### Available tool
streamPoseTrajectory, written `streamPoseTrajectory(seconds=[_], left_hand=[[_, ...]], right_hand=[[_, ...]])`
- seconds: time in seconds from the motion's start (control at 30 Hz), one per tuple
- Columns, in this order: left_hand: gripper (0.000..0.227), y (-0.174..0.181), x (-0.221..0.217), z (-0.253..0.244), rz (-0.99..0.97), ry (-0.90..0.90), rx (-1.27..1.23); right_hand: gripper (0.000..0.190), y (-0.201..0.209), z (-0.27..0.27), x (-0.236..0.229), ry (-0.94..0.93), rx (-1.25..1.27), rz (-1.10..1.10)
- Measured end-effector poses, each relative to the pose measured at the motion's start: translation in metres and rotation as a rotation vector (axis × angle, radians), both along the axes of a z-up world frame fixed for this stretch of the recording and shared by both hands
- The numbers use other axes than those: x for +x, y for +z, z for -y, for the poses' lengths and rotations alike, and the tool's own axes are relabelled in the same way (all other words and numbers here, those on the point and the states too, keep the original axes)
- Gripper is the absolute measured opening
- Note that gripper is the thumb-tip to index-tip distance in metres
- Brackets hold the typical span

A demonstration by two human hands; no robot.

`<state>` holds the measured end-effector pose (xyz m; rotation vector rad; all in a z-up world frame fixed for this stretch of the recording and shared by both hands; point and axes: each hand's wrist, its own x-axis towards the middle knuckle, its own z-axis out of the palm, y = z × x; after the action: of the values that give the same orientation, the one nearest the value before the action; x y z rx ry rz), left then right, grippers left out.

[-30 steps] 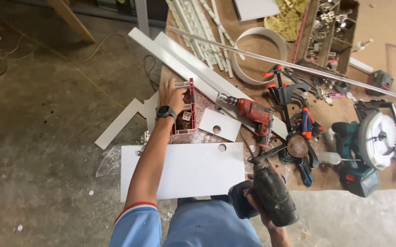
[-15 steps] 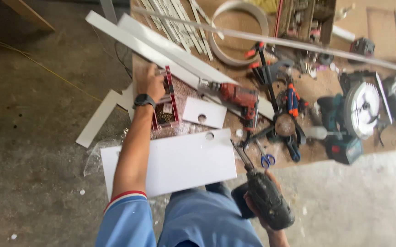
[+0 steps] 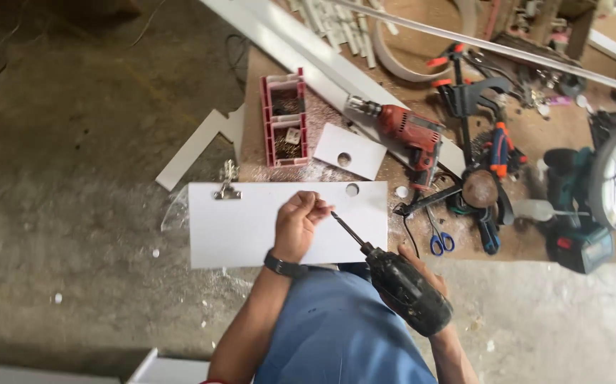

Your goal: Installing metal hinges onto white cabinet doors using a cordless drill.

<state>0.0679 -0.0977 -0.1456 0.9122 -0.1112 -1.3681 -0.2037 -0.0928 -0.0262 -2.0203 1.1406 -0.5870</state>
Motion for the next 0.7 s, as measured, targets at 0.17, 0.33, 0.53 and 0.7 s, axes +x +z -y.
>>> streamPoseTrajectory(seconds=[0.17, 0.33, 0.53, 0.7], left_hand=[[0.018, 0.026, -0.022, -0.033, -0.283, 0.159, 0.035], [0.019, 0.022, -0.024, -0.050, -0.304, 0.271, 0.098], [0.018, 0.011, -0.020, -0.067, -0.234, 0.337, 0.118], [0.018, -0.003, -0.012, -0.084, -0.173, 0.351, 0.089]], right_hand=[[0.077, -0.015, 0.013, 0.001, 0.038, 0.592, 0.291], [0.074, -0.009, 0.035, 0.015, 0.375, 0.082, -0.005], [0.071, -0.019, 0.039, 0.021, 0.420, 0.230, -0.136], [0.074, -0.022, 0.037, 0.038, 0.488, 0.170, -0.182]])
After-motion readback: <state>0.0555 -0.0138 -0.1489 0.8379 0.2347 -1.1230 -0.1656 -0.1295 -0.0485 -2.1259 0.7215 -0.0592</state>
